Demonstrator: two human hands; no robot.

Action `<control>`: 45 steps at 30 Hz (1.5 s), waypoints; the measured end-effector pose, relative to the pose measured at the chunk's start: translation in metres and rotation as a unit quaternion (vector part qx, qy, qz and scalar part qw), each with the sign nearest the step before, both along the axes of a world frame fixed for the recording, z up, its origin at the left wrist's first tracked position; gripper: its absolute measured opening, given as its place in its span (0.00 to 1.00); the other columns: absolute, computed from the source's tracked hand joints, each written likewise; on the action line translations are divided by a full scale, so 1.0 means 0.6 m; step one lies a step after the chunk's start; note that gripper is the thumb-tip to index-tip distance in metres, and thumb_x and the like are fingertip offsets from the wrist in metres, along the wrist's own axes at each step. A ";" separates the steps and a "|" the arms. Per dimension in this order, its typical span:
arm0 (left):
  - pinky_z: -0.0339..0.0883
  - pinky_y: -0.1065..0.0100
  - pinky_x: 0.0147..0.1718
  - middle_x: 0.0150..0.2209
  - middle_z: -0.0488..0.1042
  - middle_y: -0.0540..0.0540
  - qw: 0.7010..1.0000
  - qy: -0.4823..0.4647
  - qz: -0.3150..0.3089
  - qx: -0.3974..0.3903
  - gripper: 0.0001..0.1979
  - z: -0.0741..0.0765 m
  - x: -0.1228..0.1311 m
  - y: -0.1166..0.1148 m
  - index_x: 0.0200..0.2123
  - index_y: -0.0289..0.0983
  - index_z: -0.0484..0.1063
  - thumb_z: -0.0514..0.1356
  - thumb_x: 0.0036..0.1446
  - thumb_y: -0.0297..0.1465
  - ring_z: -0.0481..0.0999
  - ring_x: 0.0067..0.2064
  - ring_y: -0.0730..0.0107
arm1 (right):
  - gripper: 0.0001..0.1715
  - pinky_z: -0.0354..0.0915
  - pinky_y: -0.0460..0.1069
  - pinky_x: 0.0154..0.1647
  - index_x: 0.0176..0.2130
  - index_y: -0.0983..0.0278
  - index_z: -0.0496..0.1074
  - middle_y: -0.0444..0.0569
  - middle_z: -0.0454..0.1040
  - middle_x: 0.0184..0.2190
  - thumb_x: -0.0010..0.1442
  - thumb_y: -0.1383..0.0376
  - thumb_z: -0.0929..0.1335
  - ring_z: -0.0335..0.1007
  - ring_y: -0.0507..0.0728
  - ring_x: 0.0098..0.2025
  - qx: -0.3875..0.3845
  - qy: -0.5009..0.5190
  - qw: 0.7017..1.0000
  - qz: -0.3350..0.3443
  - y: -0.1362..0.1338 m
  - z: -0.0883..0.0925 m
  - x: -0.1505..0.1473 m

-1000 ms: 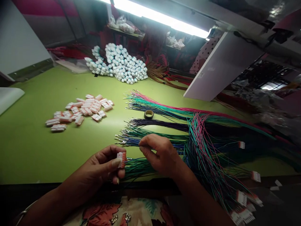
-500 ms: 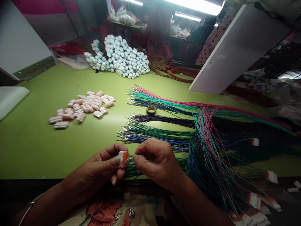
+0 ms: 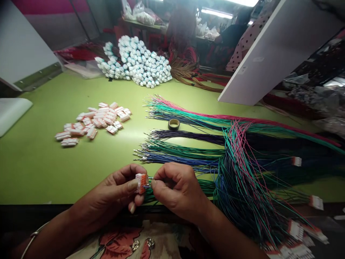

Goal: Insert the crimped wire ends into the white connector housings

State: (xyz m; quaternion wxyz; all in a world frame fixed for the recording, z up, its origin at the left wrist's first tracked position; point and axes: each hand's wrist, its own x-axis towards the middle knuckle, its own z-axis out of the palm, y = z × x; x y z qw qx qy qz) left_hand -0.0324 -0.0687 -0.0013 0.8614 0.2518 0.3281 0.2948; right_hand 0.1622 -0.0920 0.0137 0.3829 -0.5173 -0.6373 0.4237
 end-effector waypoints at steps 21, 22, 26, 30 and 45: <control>0.74 0.74 0.26 0.26 0.78 0.49 0.994 0.055 0.008 0.096 0.06 -0.004 0.006 -0.007 0.36 0.37 0.74 0.67 0.54 0.28 0.77 0.27 0.73 | 0.13 0.53 0.44 0.23 0.25 0.65 0.66 0.41 0.65 0.21 0.61 0.65 0.66 0.55 0.48 0.24 -0.067 -0.001 0.997 0.036 -0.003 0.005 -0.007; 0.74 0.74 0.26 0.26 0.78 0.50 0.994 0.052 0.013 0.093 0.06 -0.003 0.006 -0.007 0.36 0.37 0.74 0.67 0.54 0.28 0.78 0.27 0.73 | 0.13 0.54 0.44 0.24 0.26 0.65 0.67 0.41 0.66 0.22 0.61 0.64 0.65 0.56 0.49 0.24 -0.062 -0.003 0.997 0.039 -0.003 0.005 -0.005; 0.74 0.74 0.25 0.27 0.78 0.50 0.996 0.038 0.024 0.082 0.06 -0.002 0.005 -0.008 0.36 0.38 0.74 0.67 0.54 0.27 0.78 0.28 0.72 | 0.10 0.54 0.45 0.26 0.29 0.64 0.66 0.41 0.65 0.23 0.62 0.67 0.64 0.57 0.49 0.26 -0.015 -0.031 0.998 0.050 -0.005 0.001 0.001; 0.74 0.74 0.25 0.26 0.77 0.51 0.996 0.037 0.019 0.080 0.06 -0.001 0.006 -0.008 0.36 0.37 0.74 0.68 0.54 0.27 0.78 0.27 0.72 | 0.10 0.55 0.45 0.27 0.28 0.64 0.64 0.41 0.64 0.24 0.62 0.69 0.63 0.57 0.49 0.26 0.029 -0.039 0.997 0.057 -0.011 -0.006 -0.003; 0.74 0.74 0.24 0.27 0.76 0.50 0.995 0.039 0.029 0.092 0.07 -0.005 0.001 -0.011 0.38 0.37 0.73 0.66 0.55 0.28 0.79 0.27 0.72 | 0.10 0.55 0.46 0.28 0.29 0.64 0.66 0.42 0.65 0.24 0.64 0.67 0.63 0.59 0.50 0.26 0.053 -0.034 0.997 0.046 -0.011 -0.010 -0.007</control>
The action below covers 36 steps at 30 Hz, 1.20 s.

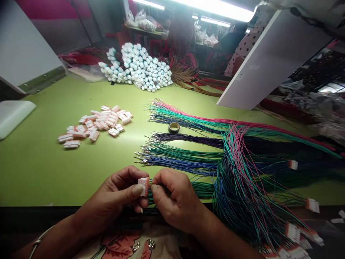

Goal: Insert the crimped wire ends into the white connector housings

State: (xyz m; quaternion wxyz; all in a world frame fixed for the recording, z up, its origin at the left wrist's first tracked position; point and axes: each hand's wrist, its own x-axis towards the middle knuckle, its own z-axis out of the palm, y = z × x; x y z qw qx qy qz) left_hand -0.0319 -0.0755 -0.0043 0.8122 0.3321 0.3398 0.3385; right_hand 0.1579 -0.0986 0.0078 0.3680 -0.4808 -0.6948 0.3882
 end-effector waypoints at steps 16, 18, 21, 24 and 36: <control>0.71 0.76 0.22 0.27 0.76 0.50 0.996 -0.048 0.032 -0.070 0.07 0.025 0.018 0.006 0.35 0.37 0.75 0.68 0.53 0.26 0.77 0.26 0.74 | 0.11 0.55 0.45 0.27 0.27 0.65 0.66 0.41 0.64 0.23 0.61 0.66 0.66 0.57 0.49 0.26 -0.033 0.036 0.999 -0.004 0.017 0.019 0.006; 0.71 0.76 0.23 0.27 0.76 0.50 0.996 -0.051 0.028 -0.070 0.06 0.032 0.020 0.011 0.36 0.37 0.75 0.68 0.53 0.26 0.77 0.27 0.73 | 0.10 0.55 0.45 0.28 0.27 0.65 0.67 0.41 0.65 0.24 0.60 0.66 0.66 0.57 0.49 0.27 -0.049 0.036 0.998 0.003 0.024 0.032 0.011; 0.71 0.76 0.24 0.28 0.75 0.50 0.997 -0.048 0.025 -0.059 0.06 0.041 0.020 0.023 0.36 0.37 0.75 0.67 0.54 0.25 0.77 0.28 0.73 | 0.09 0.56 0.45 0.28 0.29 0.66 0.70 0.42 0.66 0.24 0.60 0.65 0.66 0.58 0.50 0.27 -0.067 0.027 0.997 0.001 0.038 0.050 0.028; 0.71 0.75 0.24 0.29 0.75 0.49 0.998 -0.038 0.034 -0.033 0.07 0.045 0.018 0.037 0.37 0.37 0.76 0.68 0.53 0.26 0.78 0.29 0.71 | 0.08 0.57 0.45 0.27 0.34 0.65 0.72 0.42 0.68 0.25 0.62 0.63 0.66 0.60 0.50 0.27 -0.062 -0.021 0.997 -0.027 0.061 0.061 0.058; 0.70 0.75 0.24 0.29 0.73 0.50 0.997 -0.006 0.055 -0.058 0.09 0.020 0.006 0.049 0.38 0.35 0.75 0.69 0.52 0.27 0.76 0.28 0.73 | 0.09 0.49 0.49 0.29 0.34 0.65 0.75 0.54 0.75 0.32 0.61 0.68 0.64 0.69 0.57 0.31 0.107 -0.578 0.807 -0.064 0.201 0.021 0.118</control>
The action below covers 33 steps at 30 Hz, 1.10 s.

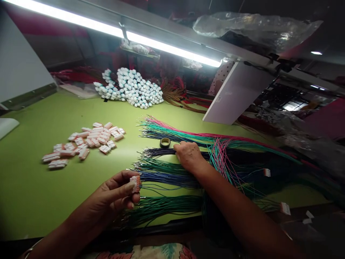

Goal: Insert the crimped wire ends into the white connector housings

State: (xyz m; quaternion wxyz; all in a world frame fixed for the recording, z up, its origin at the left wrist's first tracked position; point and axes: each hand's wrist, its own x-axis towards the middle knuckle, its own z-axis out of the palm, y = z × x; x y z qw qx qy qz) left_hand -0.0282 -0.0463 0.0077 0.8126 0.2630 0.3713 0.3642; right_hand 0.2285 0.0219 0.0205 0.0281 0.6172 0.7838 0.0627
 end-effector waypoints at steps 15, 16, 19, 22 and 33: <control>0.69 0.75 0.22 0.29 0.72 0.51 0.999 0.015 0.002 -0.030 0.10 0.002 0.002 -0.003 0.38 0.36 0.74 0.69 0.52 0.27 0.75 0.28 0.73 | 0.08 0.55 0.49 0.36 0.32 0.67 0.71 0.51 0.72 0.29 0.61 0.71 0.64 0.66 0.55 0.33 0.038 0.109 0.989 0.089 0.005 -0.006 0.049; 0.69 0.75 0.22 0.29 0.72 0.51 0.999 0.015 0.002 -0.029 0.10 0.002 0.002 -0.003 0.38 0.36 0.74 0.69 0.52 0.27 0.75 0.28 0.73 | 0.07 0.55 0.48 0.35 0.32 0.67 0.70 0.49 0.72 0.29 0.61 0.71 0.64 0.65 0.54 0.31 0.040 0.131 0.986 0.096 0.003 -0.005 0.046; 0.69 0.76 0.22 0.29 0.72 0.51 1.000 0.007 -0.001 -0.029 0.09 0.000 0.001 -0.002 0.39 0.36 0.74 0.68 0.53 0.27 0.75 0.28 0.74 | 0.06 0.59 0.46 0.33 0.35 0.66 0.69 0.46 0.71 0.29 0.64 0.69 0.63 0.65 0.51 0.29 0.041 0.195 0.973 0.119 -0.008 0.003 0.026; 0.69 0.76 0.23 0.29 0.72 0.50 0.999 -0.010 -0.009 -0.034 0.09 -0.003 0.000 -0.001 0.40 0.36 0.74 0.67 0.55 0.26 0.74 0.28 0.75 | 0.07 0.63 0.46 0.36 0.37 0.65 0.70 0.46 0.73 0.31 0.66 0.66 0.64 0.68 0.51 0.33 0.032 0.325 0.931 0.160 -0.031 0.017 -0.009; 0.67 0.79 0.22 0.29 0.70 0.50 0.995 -0.060 -0.035 -0.072 0.09 -0.007 0.004 0.001 0.42 0.34 0.75 0.65 0.56 0.25 0.72 0.27 0.79 | 0.06 0.59 0.46 0.27 0.30 0.65 0.71 0.43 0.70 0.24 0.60 0.69 0.67 0.62 0.50 0.26 -0.033 0.507 0.852 0.128 -0.113 0.011 -0.066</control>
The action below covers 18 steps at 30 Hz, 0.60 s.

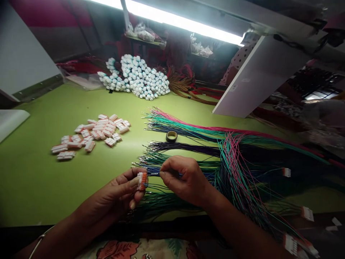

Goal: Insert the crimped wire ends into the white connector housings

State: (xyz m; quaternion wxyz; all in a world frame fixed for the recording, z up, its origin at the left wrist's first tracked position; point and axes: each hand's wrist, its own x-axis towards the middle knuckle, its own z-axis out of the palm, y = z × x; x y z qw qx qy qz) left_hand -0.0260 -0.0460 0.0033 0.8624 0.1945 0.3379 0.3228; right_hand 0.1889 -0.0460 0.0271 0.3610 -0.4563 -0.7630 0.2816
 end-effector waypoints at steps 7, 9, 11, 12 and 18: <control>0.68 0.79 0.22 0.30 0.70 0.49 1.000 0.006 -0.011 -0.003 0.08 0.001 0.002 0.001 0.42 0.34 0.76 0.65 0.57 0.25 0.71 0.27 0.79 | 0.07 0.59 0.45 0.28 0.29 0.65 0.71 0.42 0.69 0.24 0.57 0.74 0.67 0.62 0.49 0.26 0.005 0.025 0.999 0.034 -0.012 -0.007 -0.014; 0.69 0.79 0.22 0.29 0.70 0.49 1.000 0.010 -0.013 -0.006 0.08 -0.001 0.003 0.000 0.42 0.34 0.76 0.64 0.57 0.25 0.71 0.26 0.79 | 0.07 0.59 0.45 0.28 0.29 0.65 0.71 0.42 0.69 0.24 0.56 0.74 0.66 0.62 0.49 0.25 0.005 0.024 0.999 0.032 -0.014 -0.010 -0.017; 0.68 0.80 0.22 0.29 0.70 0.50 1.000 0.010 -0.014 -0.005 0.08 -0.002 0.003 -0.001 0.42 0.34 0.76 0.64 0.58 0.25 0.71 0.26 0.80 | 0.08 0.59 0.45 0.27 0.28 0.64 0.70 0.42 0.69 0.24 0.56 0.75 0.66 0.62 0.49 0.25 0.006 0.023 0.999 0.025 -0.014 -0.013 -0.018; 0.68 0.80 0.22 0.29 0.70 0.50 1.000 0.011 -0.014 -0.006 0.08 -0.003 0.003 -0.001 0.42 0.34 0.76 0.64 0.58 0.25 0.71 0.26 0.79 | 0.08 0.59 0.45 0.27 0.28 0.64 0.70 0.42 0.69 0.24 0.56 0.75 0.66 0.62 0.49 0.25 0.008 0.022 0.999 0.023 -0.015 -0.014 -0.018; 0.69 0.79 0.22 0.28 0.71 0.49 1.000 0.016 -0.016 -0.011 0.08 -0.001 0.004 0.001 0.42 0.34 0.76 0.64 0.57 0.26 0.71 0.26 0.79 | 0.08 0.58 0.45 0.27 0.28 0.63 0.69 0.42 0.70 0.24 0.56 0.75 0.66 0.63 0.49 0.26 0.015 0.007 1.000 0.025 -0.016 -0.015 -0.019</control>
